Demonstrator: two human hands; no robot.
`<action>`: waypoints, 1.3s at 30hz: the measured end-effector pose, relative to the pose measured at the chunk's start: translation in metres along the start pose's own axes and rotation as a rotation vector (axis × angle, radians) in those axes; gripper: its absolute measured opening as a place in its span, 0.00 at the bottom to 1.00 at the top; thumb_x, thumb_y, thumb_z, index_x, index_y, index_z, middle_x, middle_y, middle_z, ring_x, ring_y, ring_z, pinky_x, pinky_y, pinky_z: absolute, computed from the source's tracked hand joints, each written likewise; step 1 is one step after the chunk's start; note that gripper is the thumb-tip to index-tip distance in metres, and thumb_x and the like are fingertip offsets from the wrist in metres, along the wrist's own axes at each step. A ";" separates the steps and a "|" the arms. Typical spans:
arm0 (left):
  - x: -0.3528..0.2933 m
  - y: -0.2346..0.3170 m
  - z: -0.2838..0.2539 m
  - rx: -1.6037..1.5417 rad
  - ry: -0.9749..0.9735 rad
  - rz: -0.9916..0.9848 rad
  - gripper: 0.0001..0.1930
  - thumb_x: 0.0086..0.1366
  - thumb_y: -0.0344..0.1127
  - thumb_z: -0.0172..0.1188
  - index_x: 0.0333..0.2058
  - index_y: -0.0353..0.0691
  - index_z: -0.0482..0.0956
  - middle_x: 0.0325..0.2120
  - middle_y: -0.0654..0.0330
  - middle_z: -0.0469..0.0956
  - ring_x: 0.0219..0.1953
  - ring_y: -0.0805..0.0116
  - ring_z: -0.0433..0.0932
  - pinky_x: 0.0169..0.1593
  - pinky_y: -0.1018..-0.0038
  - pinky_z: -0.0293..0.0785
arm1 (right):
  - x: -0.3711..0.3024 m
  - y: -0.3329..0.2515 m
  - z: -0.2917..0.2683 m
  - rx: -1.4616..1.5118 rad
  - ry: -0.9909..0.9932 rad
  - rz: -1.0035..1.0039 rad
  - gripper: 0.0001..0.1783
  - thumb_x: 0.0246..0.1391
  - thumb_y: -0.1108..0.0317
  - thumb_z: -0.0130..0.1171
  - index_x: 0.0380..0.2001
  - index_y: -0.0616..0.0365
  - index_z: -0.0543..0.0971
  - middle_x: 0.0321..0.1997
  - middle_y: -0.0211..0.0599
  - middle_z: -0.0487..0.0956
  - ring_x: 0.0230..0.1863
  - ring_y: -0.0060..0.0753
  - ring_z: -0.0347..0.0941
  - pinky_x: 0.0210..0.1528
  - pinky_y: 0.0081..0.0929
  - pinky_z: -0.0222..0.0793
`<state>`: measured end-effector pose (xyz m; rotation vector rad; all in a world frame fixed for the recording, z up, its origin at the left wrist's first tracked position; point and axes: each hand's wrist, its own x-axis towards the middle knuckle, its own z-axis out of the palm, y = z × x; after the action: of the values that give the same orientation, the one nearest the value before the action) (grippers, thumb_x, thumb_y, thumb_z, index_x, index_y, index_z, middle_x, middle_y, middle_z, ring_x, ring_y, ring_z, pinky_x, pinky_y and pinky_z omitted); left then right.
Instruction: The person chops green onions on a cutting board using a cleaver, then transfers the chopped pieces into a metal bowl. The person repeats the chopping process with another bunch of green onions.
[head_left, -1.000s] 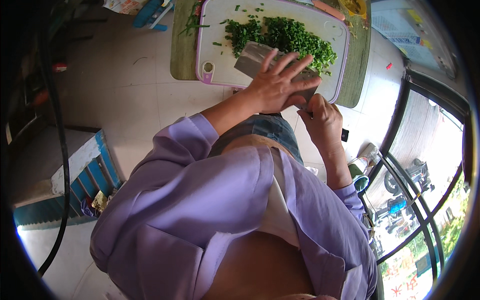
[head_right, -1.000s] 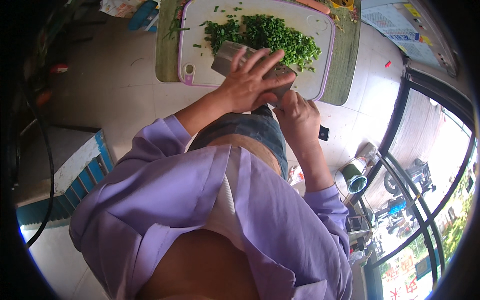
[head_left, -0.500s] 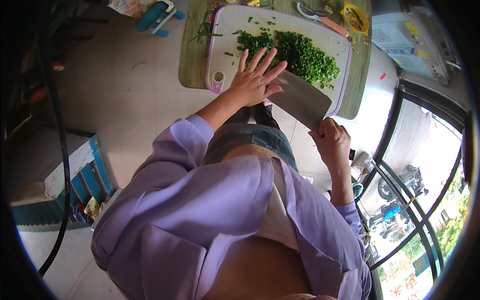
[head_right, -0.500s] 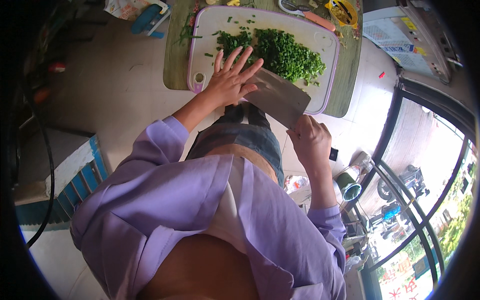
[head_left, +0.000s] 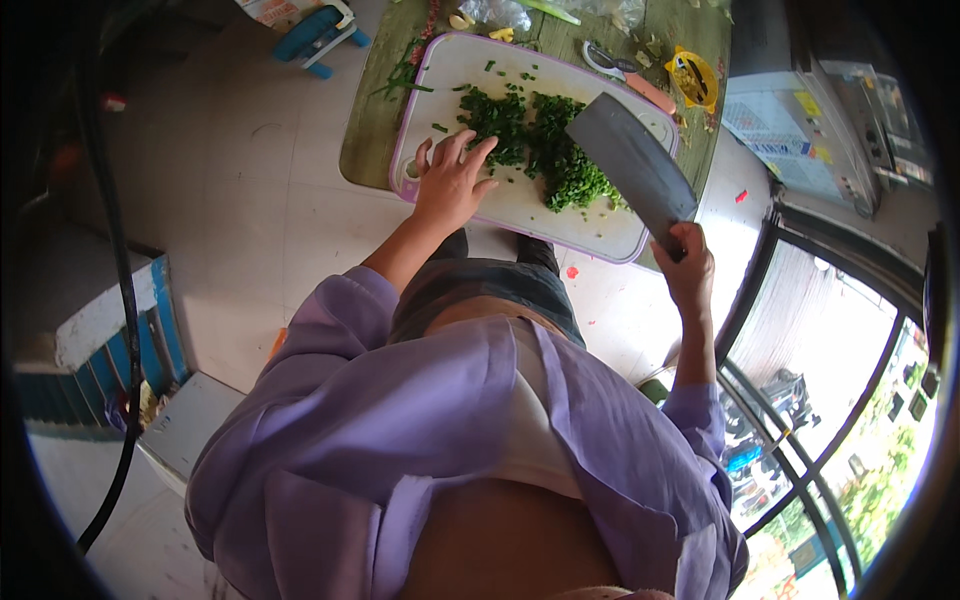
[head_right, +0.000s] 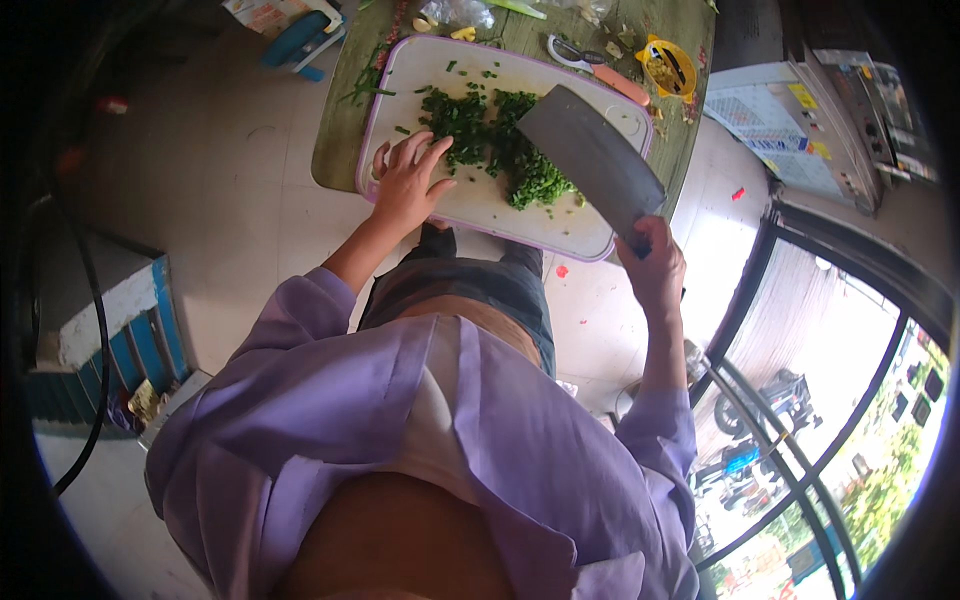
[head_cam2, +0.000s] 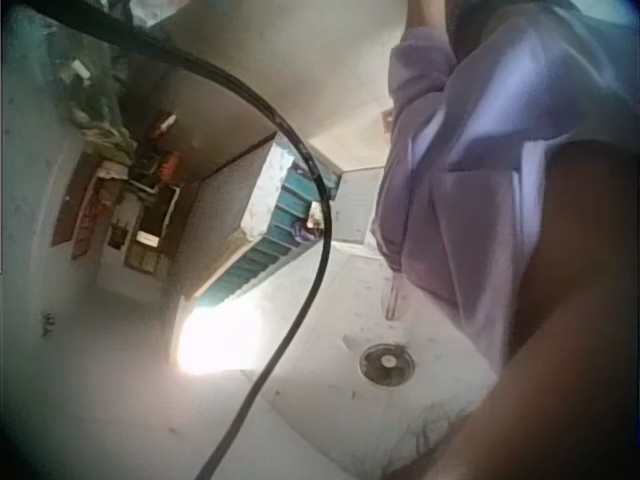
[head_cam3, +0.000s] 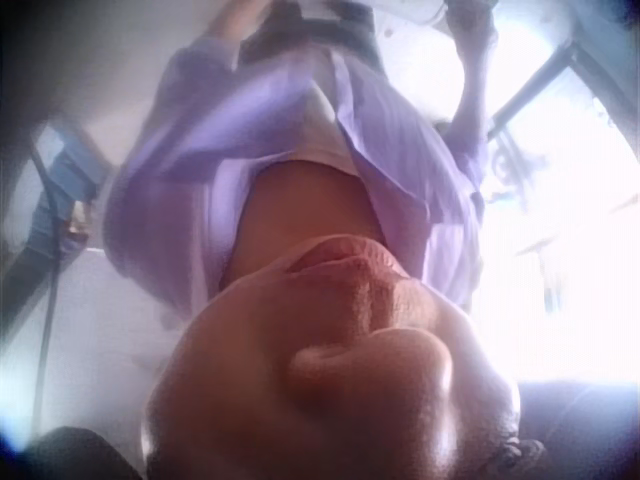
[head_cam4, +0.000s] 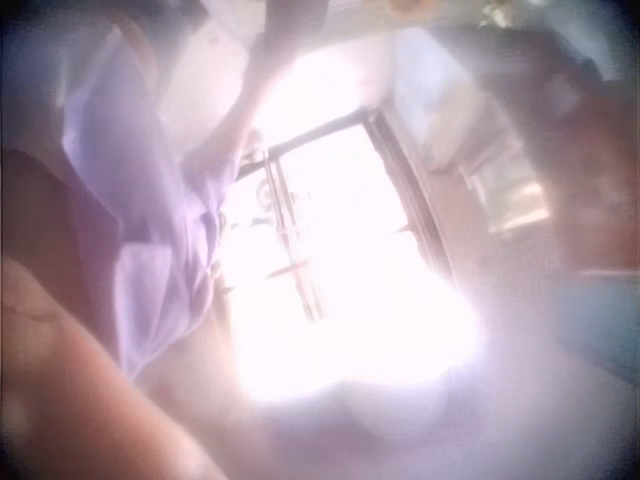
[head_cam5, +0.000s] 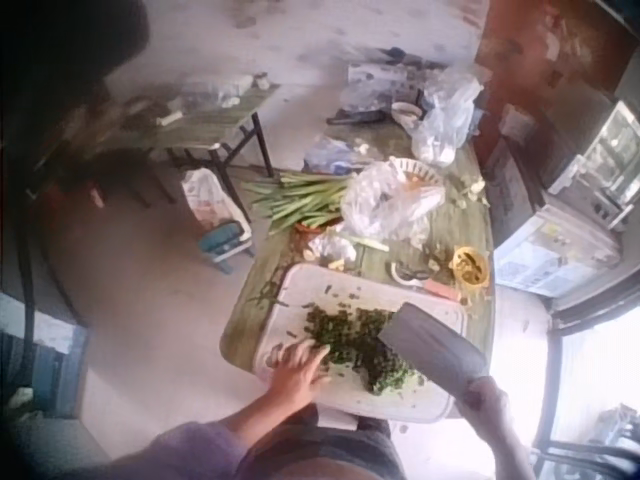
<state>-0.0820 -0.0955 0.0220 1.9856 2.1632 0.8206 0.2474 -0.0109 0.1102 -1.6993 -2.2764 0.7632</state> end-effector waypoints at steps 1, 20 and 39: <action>-0.001 0.001 0.002 -0.003 -0.006 -0.002 0.12 0.50 0.35 0.63 0.35 0.51 0.77 0.40 0.67 0.71 0.44 0.67 0.70 0.54 0.60 0.50 | 0.016 0.017 0.005 0.025 0.009 -0.021 0.20 0.37 0.68 0.68 0.35 0.56 0.70 0.30 0.37 0.77 0.30 0.38 0.75 0.34 0.29 0.70; -0.012 0.085 0.026 0.123 0.043 -0.461 0.15 0.45 0.34 0.65 0.35 0.51 0.78 0.47 0.60 0.64 0.52 0.58 0.62 0.56 0.55 0.49 | 0.177 0.061 0.064 0.033 -0.014 -0.461 0.18 0.42 0.65 0.64 0.38 0.54 0.72 0.37 0.39 0.77 0.37 0.45 0.75 0.37 0.37 0.71; -0.090 0.111 -0.008 0.161 0.624 -0.442 0.06 0.55 0.37 0.58 0.30 0.43 0.77 0.28 0.58 0.77 0.31 0.59 0.75 0.41 0.65 0.69 | 0.106 0.006 0.074 -0.289 0.166 -0.858 0.19 0.51 0.62 0.56 0.46 0.51 0.71 0.51 0.37 0.67 0.52 0.45 0.63 0.47 0.45 0.59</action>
<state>0.0282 -0.1823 0.0520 1.3061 2.9272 1.3414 0.1849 0.0691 0.0289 -0.6525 -2.7042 0.1034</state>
